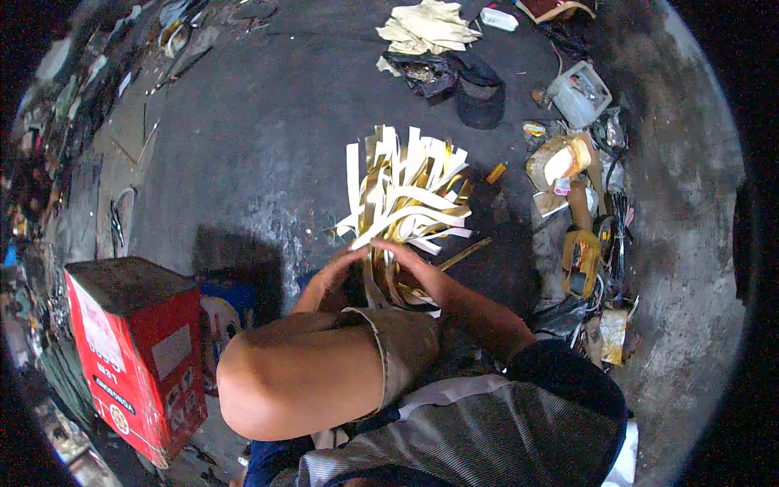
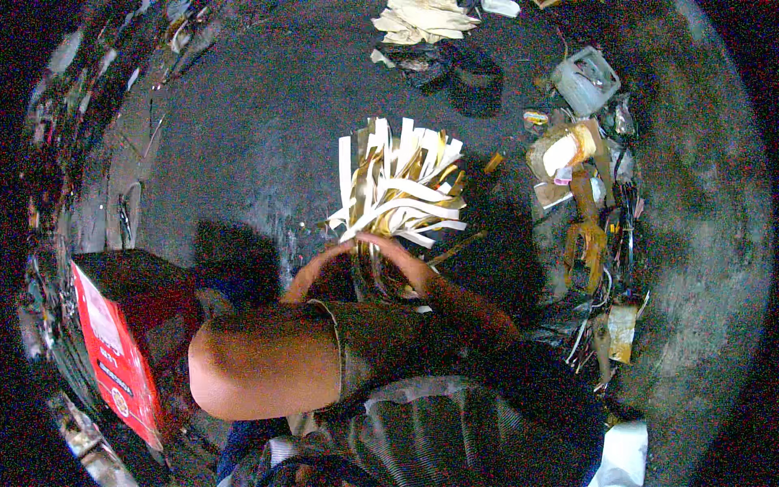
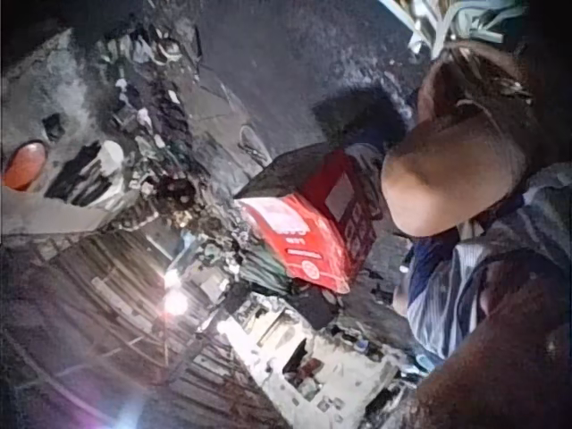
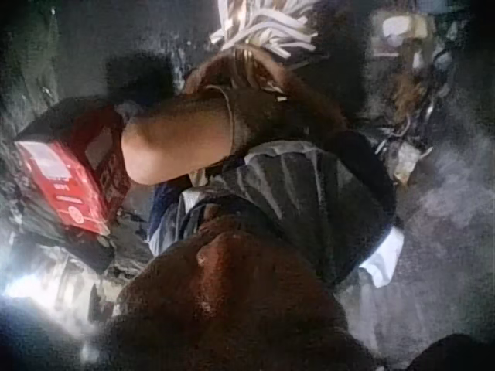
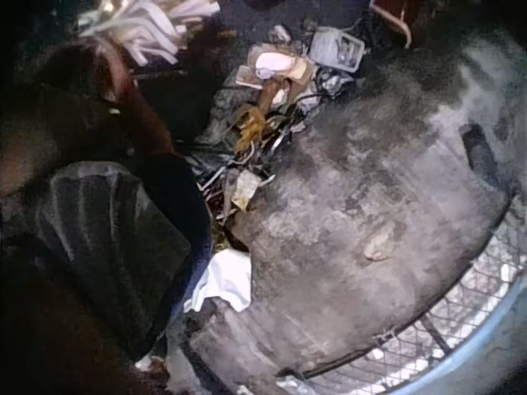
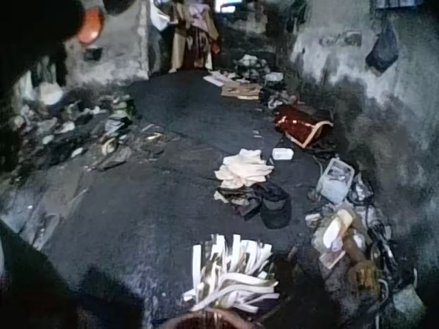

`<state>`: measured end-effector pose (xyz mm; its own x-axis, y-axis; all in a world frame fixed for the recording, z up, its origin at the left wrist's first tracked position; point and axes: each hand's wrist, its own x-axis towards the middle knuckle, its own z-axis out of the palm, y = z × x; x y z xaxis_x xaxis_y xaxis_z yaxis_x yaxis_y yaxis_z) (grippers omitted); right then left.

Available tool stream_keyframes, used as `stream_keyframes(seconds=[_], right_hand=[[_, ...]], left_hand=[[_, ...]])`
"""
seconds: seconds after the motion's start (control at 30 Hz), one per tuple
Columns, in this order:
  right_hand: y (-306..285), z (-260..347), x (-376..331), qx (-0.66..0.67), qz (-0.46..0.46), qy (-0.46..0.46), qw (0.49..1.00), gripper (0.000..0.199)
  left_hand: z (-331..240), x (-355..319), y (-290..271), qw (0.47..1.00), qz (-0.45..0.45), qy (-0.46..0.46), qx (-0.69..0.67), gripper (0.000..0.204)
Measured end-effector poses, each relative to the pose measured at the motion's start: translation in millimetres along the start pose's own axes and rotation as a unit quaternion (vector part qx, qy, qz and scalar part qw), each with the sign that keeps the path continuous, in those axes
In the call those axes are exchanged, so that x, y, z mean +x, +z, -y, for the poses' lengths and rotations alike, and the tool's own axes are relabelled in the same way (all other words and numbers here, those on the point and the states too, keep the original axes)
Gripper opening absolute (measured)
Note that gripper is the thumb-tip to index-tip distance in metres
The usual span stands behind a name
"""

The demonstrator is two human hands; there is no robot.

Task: The person sits on the floor and wraps a red cardboard box with a white ribbon. They repeatedly pull the ribbon across the box, tuck it under, and adjust it to secure the package.

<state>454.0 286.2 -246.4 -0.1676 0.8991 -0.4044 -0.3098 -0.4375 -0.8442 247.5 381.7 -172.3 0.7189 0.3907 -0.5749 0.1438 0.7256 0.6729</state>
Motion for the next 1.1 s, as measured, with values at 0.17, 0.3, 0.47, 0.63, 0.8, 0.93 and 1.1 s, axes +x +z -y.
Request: stream_keyframes(seconds=[0.17, 0.3, 0.47, 0.63, 0.8, 0.93, 1.1], right_hand=[[90, 108, 30, 0.273, 0.002, 0.098, 0.957, 0.065], [155, 166, 39, 0.207, 0.043, 0.059, 0.976, 0.086], [205, 197, 51, 0.016, 0.104, 0.054, 0.993, 0.066], [197, 207, 33, -0.027, 0.133, 0.056, 0.989, 0.062], [109, 182, 29, -0.377, 0.17, 0.097, 0.905, 0.048], [98, 167, 68, -0.615, 0.268, 0.007, 0.742, 0.036], [145, 131, 130, -0.629, 0.351, -0.164, 0.674, 0.023]], left_hand=[[-43, -24, -18, 0.976, -0.157, 0.058, 0.138, 0.075], [-117, -91, -8, 0.952, -0.18, 0.197, 0.152, 0.098], [-155, -178, 7, 0.883, -0.234, 0.324, 0.244, 0.104], [-148, -246, 15, 0.728, -0.474, 0.185, 0.459, 0.083], [-22, -305, 29, 0.672, -0.492, 0.077, 0.549, 0.087], [155, -321, 15, 0.412, -0.561, -0.145, 0.704, 0.074], [115, -332, 81, 0.657, -0.396, -0.287, 0.574, 0.053]])
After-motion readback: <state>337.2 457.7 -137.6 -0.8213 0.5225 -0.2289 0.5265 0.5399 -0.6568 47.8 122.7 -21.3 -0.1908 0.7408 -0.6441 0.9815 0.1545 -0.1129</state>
